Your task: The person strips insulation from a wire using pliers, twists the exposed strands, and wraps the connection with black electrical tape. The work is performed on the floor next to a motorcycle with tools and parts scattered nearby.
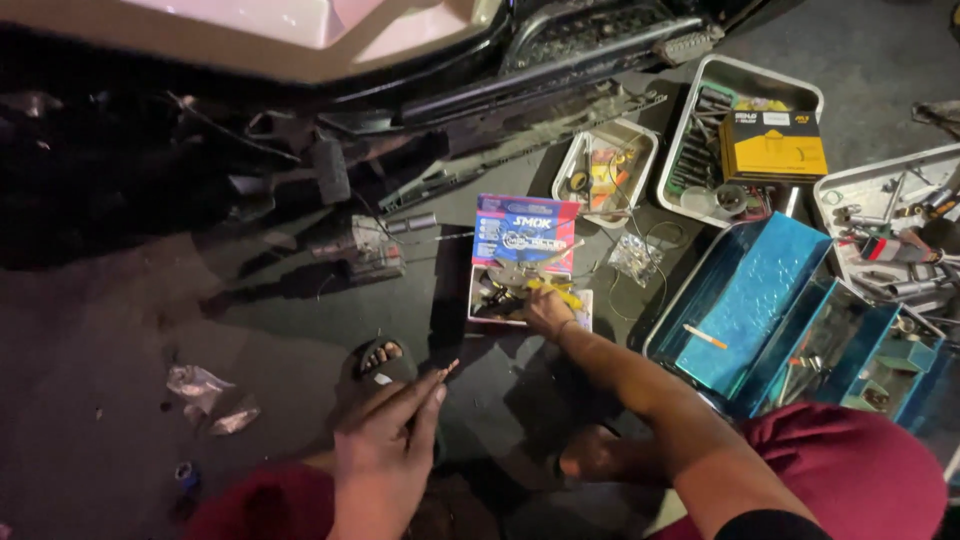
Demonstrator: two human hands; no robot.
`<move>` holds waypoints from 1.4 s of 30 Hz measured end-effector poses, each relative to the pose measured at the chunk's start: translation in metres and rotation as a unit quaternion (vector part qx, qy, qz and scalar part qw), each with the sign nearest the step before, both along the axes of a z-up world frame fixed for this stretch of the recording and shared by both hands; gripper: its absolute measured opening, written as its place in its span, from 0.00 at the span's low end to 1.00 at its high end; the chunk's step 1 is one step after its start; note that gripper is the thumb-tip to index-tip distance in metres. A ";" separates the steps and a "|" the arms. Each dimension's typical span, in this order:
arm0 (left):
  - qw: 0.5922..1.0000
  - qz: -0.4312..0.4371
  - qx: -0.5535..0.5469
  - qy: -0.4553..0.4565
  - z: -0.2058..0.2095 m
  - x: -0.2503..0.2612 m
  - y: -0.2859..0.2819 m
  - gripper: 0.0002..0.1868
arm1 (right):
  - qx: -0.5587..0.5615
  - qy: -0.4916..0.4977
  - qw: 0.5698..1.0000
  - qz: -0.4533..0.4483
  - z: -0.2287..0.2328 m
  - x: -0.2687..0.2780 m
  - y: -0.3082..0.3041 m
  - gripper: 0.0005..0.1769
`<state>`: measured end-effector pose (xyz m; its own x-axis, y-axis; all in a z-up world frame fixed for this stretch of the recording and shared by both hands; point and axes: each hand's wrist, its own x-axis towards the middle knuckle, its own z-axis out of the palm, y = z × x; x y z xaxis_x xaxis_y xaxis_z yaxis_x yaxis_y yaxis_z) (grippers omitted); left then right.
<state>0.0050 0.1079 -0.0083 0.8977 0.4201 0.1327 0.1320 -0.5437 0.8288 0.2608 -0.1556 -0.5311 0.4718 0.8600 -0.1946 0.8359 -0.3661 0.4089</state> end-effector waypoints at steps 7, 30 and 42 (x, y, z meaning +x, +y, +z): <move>0.999 0.006 -0.030 0.036 -0.004 -0.005 -0.004 0.12 | 0.045 0.017 0.999 0.004 0.085 -0.003 -0.010 0.14; 0.978 0.046 -0.201 -0.020 0.012 0.015 -0.031 0.12 | 0.461 0.749 0.393 -0.267 0.361 -0.124 -0.035 0.28; 0.957 0.133 -0.205 -0.155 -0.002 0.009 -0.084 0.16 | 0.608 0.655 0.401 -0.200 0.482 -0.234 0.007 0.19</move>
